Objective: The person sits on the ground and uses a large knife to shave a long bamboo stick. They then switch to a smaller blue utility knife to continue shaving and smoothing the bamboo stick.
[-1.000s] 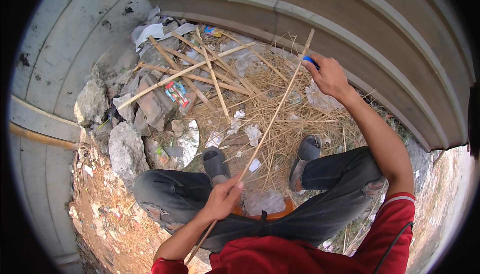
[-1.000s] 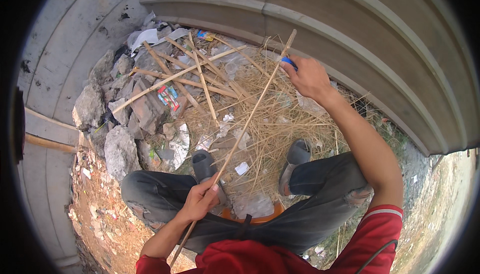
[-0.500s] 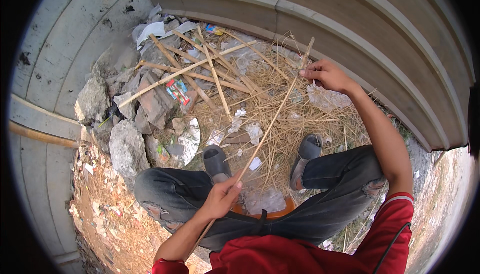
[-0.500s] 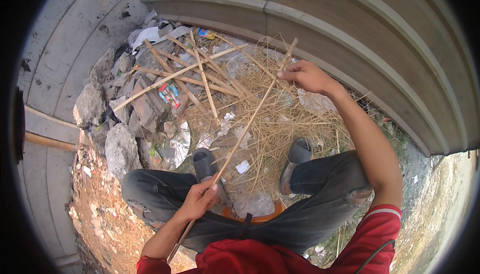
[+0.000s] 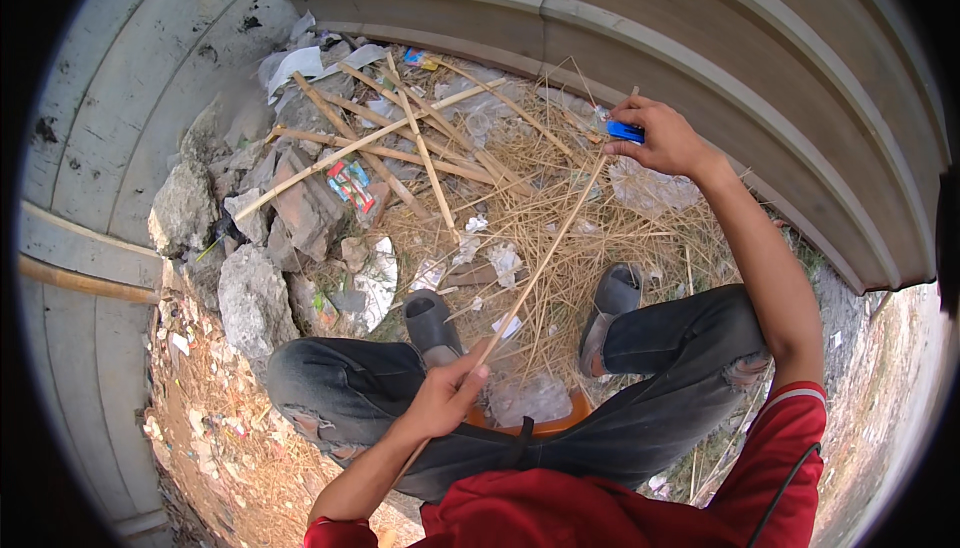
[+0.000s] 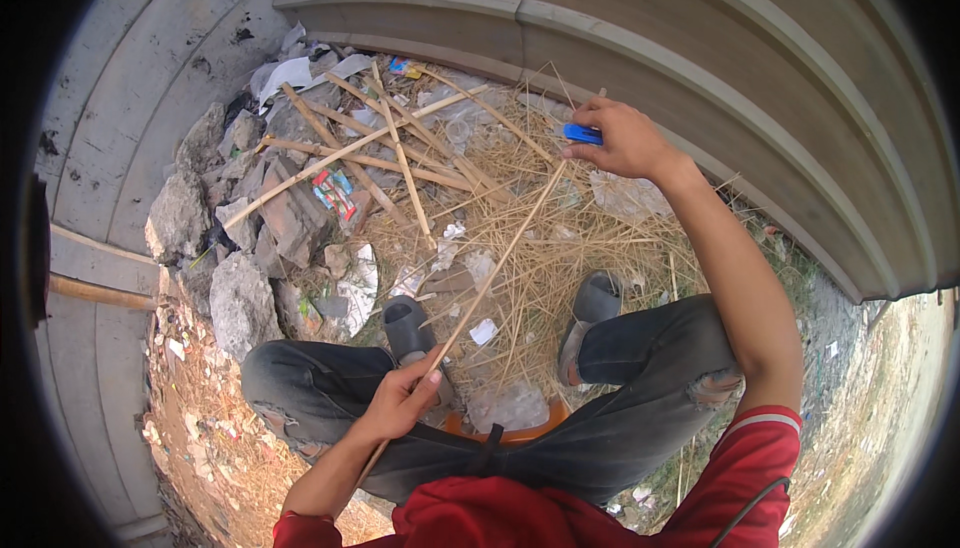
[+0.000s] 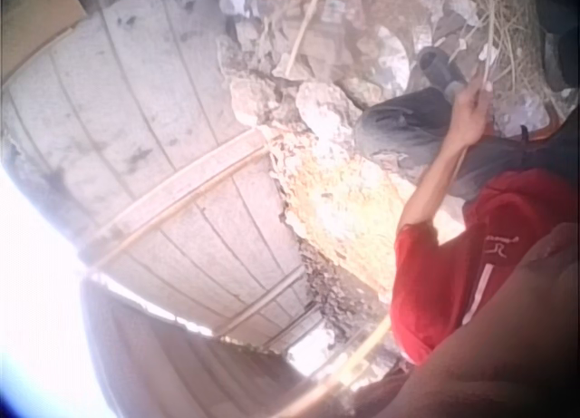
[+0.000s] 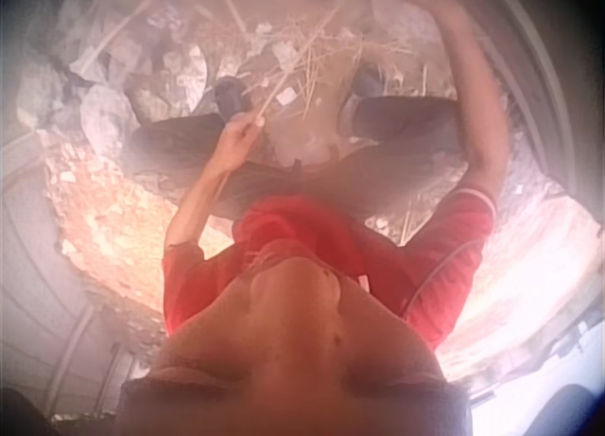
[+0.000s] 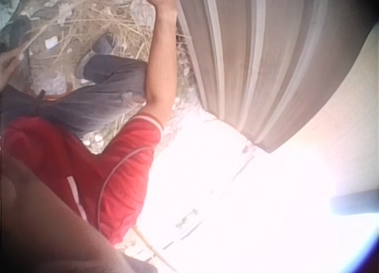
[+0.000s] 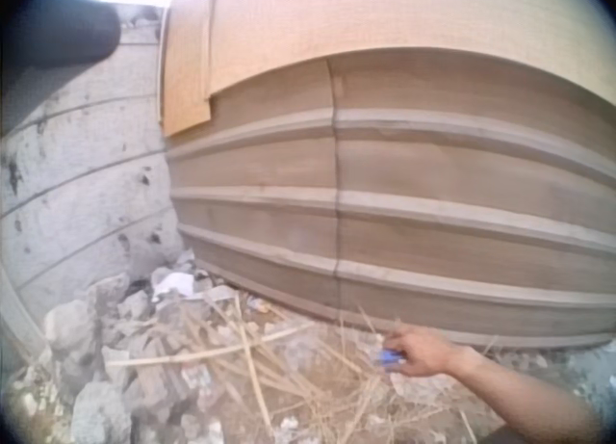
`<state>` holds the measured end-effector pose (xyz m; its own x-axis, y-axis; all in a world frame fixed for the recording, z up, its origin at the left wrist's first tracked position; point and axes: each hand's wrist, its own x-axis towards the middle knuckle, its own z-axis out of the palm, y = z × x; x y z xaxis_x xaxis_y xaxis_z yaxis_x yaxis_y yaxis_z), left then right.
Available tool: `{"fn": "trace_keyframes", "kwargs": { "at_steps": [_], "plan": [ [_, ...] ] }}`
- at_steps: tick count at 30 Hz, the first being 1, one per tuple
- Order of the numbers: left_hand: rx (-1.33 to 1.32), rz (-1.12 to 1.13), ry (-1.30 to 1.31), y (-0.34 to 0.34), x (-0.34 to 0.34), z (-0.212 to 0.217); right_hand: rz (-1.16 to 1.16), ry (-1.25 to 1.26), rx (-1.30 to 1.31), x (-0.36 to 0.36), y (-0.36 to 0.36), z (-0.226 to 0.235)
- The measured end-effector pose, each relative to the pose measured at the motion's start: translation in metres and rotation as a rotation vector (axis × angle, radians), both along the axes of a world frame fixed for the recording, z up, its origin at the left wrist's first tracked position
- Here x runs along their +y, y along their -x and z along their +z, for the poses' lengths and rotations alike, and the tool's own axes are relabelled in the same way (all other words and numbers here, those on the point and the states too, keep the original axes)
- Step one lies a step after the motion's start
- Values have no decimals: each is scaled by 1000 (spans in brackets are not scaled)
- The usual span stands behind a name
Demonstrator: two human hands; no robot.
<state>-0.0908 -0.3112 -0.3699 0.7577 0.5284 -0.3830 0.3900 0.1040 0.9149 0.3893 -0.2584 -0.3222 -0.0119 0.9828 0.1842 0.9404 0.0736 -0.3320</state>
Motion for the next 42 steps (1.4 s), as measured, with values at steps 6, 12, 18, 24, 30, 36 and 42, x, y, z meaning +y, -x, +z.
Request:
{"fn": "trace_keyframes", "kwargs": {
  "at_steps": [6,12,18,24,30,36,42],
  "plan": [
    [-13,143,-7,6,0,-12,-256,44,-2,-4,44,29],
    [-86,213,91,-4,9,4,87,287,233,-13,121,37],
    [-131,304,209,-6,10,6,207,546,267,-32,190,31],
    [-75,361,72,-10,11,8,249,502,165,-32,204,24],
    [-47,283,-91,-4,6,4,-22,308,199,14,130,14],
    [-40,299,-119,-5,5,0,223,449,191,-26,193,10],
    [5,293,-198,2,-2,-3,-88,349,239,7,145,2]
  ]
}}
